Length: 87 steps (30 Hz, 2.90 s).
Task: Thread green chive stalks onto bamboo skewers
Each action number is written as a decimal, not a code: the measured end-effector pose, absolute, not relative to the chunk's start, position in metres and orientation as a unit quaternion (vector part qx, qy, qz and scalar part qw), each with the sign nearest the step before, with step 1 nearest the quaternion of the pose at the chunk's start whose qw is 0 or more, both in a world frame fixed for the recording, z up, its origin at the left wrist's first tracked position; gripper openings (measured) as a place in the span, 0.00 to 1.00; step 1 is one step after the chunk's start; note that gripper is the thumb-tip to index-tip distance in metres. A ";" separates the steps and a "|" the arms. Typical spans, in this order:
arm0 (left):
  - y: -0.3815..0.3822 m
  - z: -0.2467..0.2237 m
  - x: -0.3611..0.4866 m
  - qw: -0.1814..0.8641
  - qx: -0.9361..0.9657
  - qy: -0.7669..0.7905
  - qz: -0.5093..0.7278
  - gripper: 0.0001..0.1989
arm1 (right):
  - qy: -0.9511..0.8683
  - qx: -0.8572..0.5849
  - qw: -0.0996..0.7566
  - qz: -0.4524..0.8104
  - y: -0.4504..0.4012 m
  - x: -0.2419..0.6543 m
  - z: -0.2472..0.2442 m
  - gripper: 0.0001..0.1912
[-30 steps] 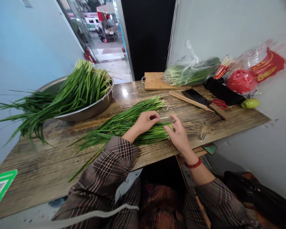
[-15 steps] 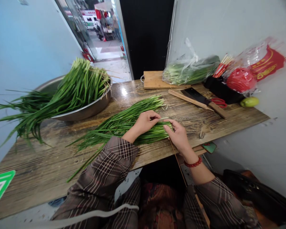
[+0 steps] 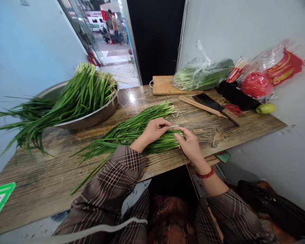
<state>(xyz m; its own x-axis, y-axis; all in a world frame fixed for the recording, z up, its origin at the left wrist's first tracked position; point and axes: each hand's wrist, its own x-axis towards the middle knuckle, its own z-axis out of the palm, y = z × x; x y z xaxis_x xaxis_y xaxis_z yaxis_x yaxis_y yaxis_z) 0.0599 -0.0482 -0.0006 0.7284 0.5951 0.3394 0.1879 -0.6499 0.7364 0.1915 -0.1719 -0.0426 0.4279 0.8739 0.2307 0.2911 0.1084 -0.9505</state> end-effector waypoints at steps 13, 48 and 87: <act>-0.046 -0.004 0.059 0.351 0.864 0.204 0.298 0.06 | -0.462 -0.622 0.578 0.257 -0.171 0.191 -0.043 0.16; -0.053 0.008 0.056 0.512 0.813 0.198 0.193 0.06 | -0.439 -0.597 0.605 0.290 -0.172 0.191 -0.046 0.24; -0.055 0.003 0.057 0.557 0.774 0.234 0.188 0.25 | -0.560 -0.655 0.481 0.161 -0.204 0.191 -0.045 0.16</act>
